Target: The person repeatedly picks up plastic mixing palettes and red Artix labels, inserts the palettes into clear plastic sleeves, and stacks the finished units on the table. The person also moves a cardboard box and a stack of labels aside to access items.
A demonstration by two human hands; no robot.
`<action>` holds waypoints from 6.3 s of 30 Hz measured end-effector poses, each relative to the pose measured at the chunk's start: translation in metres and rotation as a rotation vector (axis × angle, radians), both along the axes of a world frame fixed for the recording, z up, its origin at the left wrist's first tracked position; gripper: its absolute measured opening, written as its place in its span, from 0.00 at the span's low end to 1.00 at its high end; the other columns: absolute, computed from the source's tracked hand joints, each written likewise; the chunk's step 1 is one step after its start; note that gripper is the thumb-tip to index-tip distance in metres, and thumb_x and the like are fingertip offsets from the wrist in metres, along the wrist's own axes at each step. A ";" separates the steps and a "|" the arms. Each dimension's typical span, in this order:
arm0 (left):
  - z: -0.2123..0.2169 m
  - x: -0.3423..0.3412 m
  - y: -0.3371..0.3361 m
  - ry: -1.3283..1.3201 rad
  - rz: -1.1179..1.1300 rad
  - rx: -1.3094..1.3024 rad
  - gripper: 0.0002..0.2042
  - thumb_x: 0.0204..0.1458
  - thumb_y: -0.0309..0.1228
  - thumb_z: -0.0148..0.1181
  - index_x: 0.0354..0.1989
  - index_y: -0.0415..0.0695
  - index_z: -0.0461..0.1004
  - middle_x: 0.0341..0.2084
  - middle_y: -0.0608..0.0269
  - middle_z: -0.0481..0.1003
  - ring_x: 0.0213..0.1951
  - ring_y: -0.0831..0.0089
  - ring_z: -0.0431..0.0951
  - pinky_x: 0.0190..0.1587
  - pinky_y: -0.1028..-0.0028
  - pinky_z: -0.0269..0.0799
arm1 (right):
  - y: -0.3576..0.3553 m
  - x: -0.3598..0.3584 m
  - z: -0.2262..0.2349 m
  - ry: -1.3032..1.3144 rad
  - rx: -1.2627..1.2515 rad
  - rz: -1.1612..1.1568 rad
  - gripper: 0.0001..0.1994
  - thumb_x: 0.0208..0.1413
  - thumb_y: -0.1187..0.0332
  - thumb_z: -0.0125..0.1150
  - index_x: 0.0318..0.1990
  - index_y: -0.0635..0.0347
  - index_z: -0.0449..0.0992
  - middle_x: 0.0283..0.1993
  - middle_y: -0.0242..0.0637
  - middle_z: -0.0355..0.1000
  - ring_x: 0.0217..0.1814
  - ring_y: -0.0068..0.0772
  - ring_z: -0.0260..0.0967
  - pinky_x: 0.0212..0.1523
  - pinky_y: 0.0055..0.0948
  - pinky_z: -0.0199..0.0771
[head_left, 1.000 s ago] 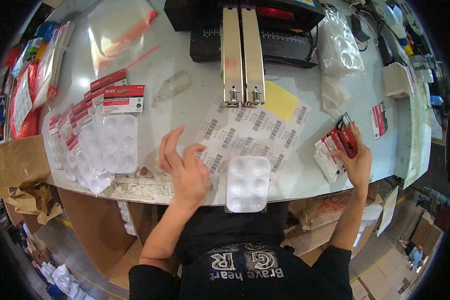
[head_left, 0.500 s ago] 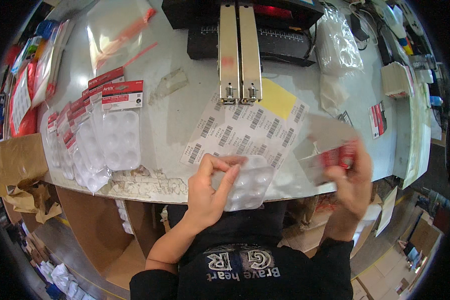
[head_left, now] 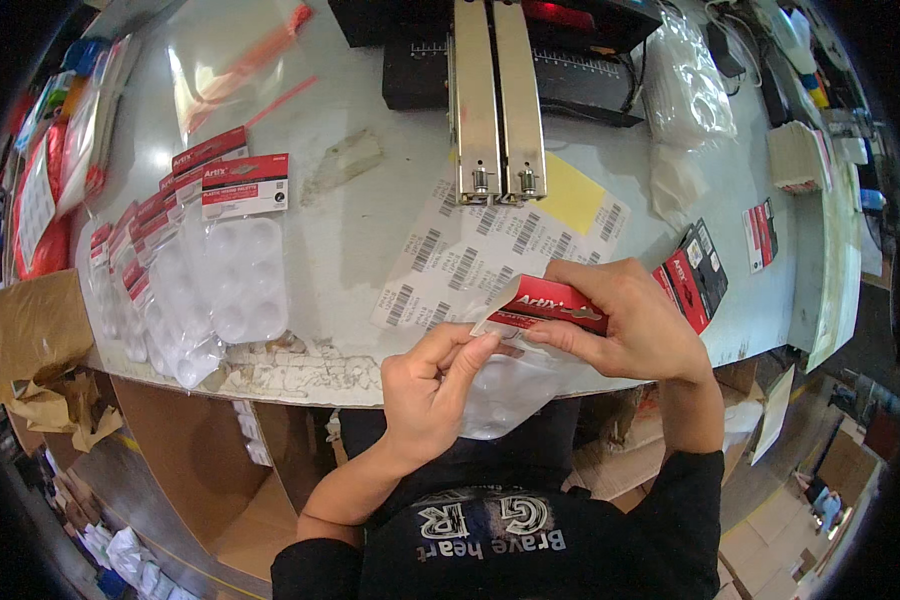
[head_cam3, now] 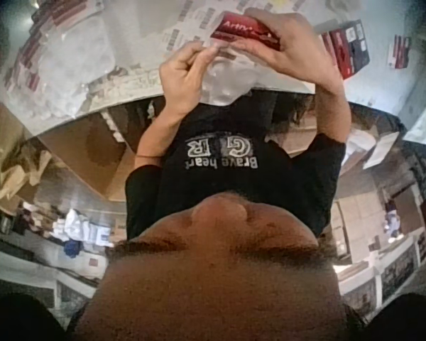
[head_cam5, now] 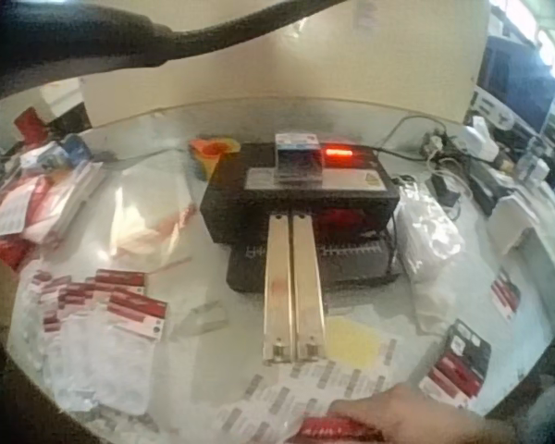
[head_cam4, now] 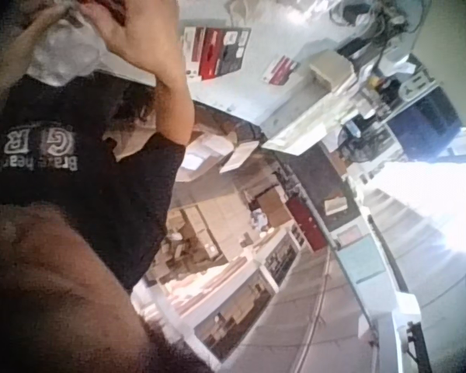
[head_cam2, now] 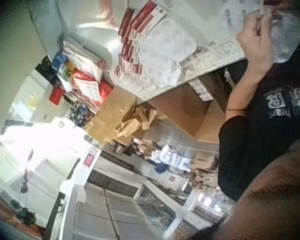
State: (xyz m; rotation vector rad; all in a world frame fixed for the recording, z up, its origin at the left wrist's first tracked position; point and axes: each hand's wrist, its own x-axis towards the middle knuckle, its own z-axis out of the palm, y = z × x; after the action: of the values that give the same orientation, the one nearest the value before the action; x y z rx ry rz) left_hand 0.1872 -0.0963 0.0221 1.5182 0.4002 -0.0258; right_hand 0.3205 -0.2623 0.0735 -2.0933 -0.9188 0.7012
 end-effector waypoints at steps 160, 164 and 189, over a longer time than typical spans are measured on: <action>0.013 -0.001 0.009 0.025 -0.134 0.126 0.06 0.58 0.28 0.54 0.36 0.38 0.73 0.24 0.57 0.78 0.26 0.76 0.78 0.29 0.78 0.70 | 0.008 -0.029 -0.020 -0.696 0.072 -0.079 0.18 0.43 0.54 0.69 0.23 0.54 0.68 0.15 0.28 0.62 0.14 0.28 0.65 0.16 0.27 0.63; 0.020 -0.004 0.010 0.043 -0.160 0.206 0.05 0.57 0.28 0.56 0.35 0.38 0.73 0.20 0.58 0.76 0.21 0.77 0.74 0.25 0.78 0.68 | 0.009 -0.028 -0.015 -0.714 0.032 -0.063 0.21 0.43 0.49 0.66 0.21 0.54 0.64 0.16 0.28 0.61 0.14 0.26 0.65 0.15 0.27 0.63; -0.005 0.003 0.012 -0.095 0.247 0.272 0.10 0.59 0.28 0.53 0.34 0.32 0.74 0.25 0.71 0.73 0.29 0.87 0.66 0.32 0.85 0.62 | -0.011 -0.049 -0.039 0.547 0.296 -0.607 0.08 0.57 0.74 0.57 0.36 0.72 0.77 0.27 0.40 0.76 0.22 0.20 0.71 0.18 0.15 0.64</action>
State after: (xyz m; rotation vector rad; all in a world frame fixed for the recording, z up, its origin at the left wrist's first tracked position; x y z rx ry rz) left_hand 0.1900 -0.0845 0.0171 1.7196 0.5281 0.3042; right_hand 0.2715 -0.2736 0.0343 -1.6506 -0.0618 0.6991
